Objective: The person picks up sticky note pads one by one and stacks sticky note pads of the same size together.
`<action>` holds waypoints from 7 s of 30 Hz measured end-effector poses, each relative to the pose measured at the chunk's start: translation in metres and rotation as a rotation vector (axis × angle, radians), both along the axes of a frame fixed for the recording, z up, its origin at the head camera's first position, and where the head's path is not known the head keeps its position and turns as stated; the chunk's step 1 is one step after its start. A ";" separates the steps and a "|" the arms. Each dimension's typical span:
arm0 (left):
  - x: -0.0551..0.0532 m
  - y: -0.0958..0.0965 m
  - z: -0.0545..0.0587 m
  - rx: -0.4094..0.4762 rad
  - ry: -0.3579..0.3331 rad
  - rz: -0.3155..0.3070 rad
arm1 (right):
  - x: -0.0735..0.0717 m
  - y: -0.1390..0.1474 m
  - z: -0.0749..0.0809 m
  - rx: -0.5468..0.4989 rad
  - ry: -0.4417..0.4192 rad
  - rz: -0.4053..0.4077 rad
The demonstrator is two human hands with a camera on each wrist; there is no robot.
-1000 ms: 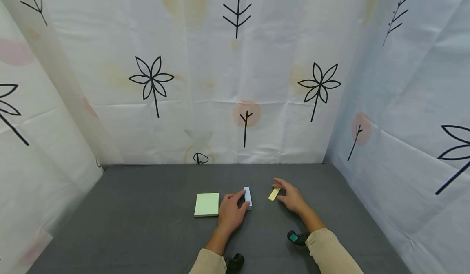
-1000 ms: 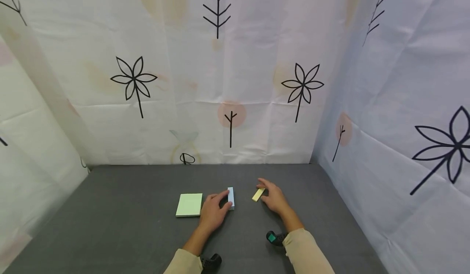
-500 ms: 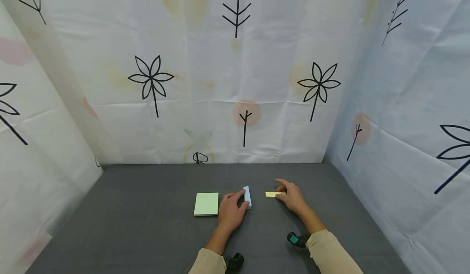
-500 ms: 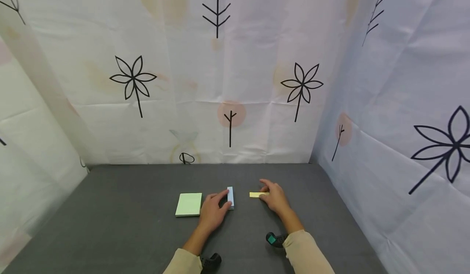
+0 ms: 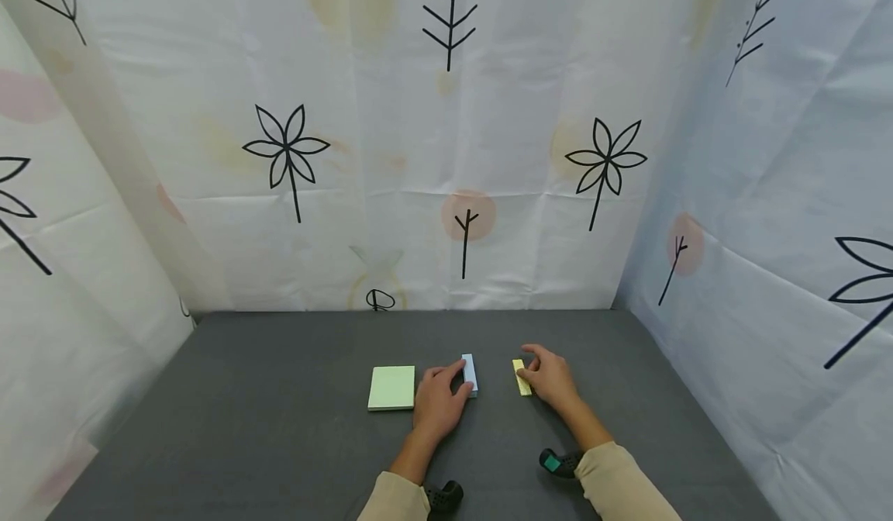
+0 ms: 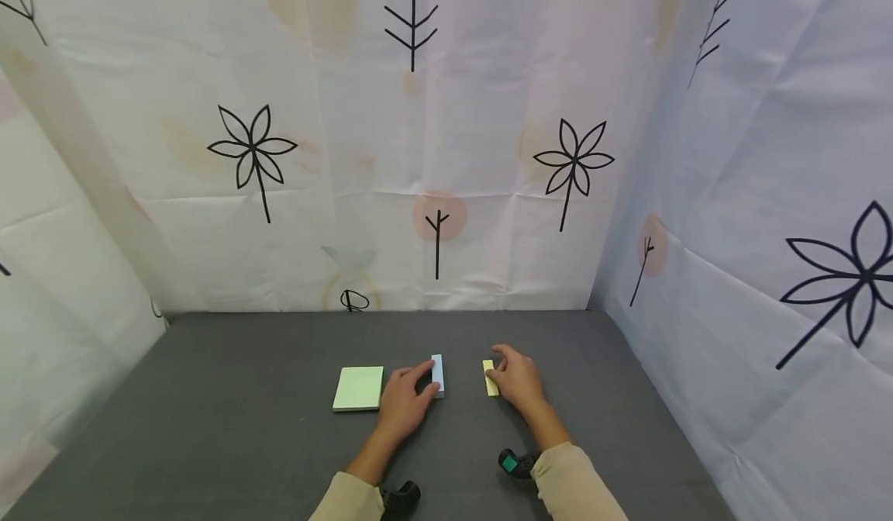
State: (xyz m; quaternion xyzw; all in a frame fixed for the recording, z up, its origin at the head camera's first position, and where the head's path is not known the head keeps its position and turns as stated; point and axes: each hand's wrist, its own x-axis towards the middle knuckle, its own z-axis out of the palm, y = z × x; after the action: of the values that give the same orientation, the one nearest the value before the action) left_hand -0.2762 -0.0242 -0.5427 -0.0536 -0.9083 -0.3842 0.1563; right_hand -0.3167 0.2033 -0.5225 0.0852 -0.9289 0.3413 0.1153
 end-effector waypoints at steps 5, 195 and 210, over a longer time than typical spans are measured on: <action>0.000 0.000 0.001 -0.003 -0.004 0.005 | 0.002 -0.004 -0.001 -0.005 -0.012 -0.009; -0.001 0.001 0.003 0.010 -0.049 0.024 | -0.020 -0.081 0.005 -0.484 -0.262 0.130; 0.002 -0.002 0.007 0.070 -0.023 0.009 | 0.000 -0.071 0.006 -0.230 -0.065 0.224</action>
State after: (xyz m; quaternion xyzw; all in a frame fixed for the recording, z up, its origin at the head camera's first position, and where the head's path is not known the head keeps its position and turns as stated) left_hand -0.2739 -0.0261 -0.5357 -0.0398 -0.8962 -0.4157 0.1494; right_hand -0.3172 0.1326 -0.5161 0.1633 -0.8716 0.4588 0.0555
